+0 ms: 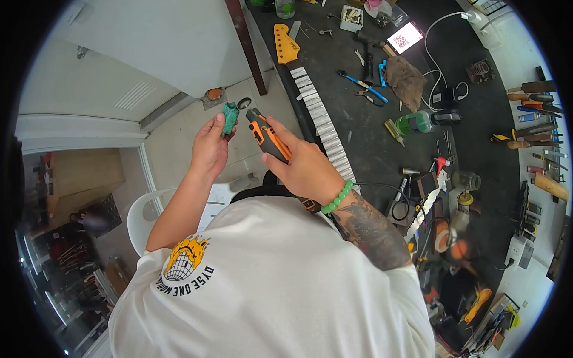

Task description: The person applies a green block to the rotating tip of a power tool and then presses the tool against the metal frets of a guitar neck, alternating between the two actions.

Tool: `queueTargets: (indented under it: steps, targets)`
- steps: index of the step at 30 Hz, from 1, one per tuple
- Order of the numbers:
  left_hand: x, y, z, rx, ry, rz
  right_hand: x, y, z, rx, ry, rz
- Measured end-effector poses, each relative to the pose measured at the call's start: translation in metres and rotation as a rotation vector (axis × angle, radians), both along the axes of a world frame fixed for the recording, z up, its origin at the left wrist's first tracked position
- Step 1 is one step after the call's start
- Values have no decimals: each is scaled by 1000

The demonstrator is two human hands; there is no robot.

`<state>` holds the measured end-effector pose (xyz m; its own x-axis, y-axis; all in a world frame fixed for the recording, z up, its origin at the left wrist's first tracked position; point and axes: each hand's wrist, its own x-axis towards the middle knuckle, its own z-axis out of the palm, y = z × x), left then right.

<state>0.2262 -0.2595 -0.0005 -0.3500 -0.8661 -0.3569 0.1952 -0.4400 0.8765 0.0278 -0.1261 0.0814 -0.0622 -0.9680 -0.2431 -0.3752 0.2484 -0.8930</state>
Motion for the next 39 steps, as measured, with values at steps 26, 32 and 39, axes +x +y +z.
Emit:
queueTargets:
  steps: [26,32,39]
  targets:
    - [-3,2,8,-25,-37,-10,9,2,0,-34,-6,-31]
    - [0,1,8,-42,-40,-8,11,3,0,-37,1,-45]
    - [-2,1,16,-66,-26,-4,12,5,5,17,9,-25]
